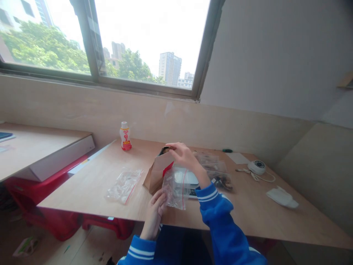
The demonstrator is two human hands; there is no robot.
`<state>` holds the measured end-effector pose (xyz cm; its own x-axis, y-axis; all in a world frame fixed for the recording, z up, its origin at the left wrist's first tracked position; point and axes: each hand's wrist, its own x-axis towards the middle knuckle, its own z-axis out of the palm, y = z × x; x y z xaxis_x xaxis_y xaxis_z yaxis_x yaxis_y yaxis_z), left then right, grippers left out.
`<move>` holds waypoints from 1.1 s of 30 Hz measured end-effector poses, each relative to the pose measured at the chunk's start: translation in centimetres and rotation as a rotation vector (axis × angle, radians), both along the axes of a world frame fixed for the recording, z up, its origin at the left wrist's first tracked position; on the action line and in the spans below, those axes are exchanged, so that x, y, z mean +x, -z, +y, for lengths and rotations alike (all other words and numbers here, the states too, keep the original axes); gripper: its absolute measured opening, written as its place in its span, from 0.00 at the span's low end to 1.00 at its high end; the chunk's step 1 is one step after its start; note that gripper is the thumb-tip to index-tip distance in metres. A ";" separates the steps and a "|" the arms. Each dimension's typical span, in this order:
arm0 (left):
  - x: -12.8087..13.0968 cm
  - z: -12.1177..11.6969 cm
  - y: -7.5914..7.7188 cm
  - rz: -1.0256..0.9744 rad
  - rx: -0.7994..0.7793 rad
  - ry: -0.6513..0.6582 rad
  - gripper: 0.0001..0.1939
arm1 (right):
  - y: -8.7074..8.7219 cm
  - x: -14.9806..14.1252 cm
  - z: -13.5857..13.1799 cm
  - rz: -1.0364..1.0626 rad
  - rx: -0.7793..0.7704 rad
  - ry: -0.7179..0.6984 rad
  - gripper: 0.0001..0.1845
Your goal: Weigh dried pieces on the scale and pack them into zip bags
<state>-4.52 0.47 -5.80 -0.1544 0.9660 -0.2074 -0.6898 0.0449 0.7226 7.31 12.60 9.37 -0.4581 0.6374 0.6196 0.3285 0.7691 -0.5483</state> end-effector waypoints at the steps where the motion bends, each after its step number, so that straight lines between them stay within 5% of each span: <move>1: 0.0 0.0 0.0 0.003 -0.003 0.001 0.16 | 0.1 0.1 -0.1 -0.029 0.019 0.004 0.15; 7: 0.2 0.1 0.1 0.035 0.026 0.034 0.17 | -0.5 0.7 -1.3 -0.041 0.066 0.062 0.17; 10: 0.1 0.1 0.0 0.047 0.031 0.035 0.18 | 0.9 2.2 -2.4 0.070 0.005 0.154 0.17; 15: 0.3 0.1 0.1 0.035 0.066 0.052 0.17 | 7.0 5.1 -5.4 0.270 -0.414 0.393 0.24; 20: 1.0 0.0 -0.4 0.066 0.078 0.148 0.20 | 10.5 5.4 -7.2 0.436 -0.827 0.233 0.28; 26: -0.9 -0.9 -2.4 0.272 0.191 0.357 0.22 | 9.9 5.7 -7.5 0.576 -0.741 0.253 0.24; 33: -1.4 -0.7 -3.4 0.468 0.106 0.137 0.18 | 11.6 3.9 -10.7 0.483 -0.707 0.153 0.17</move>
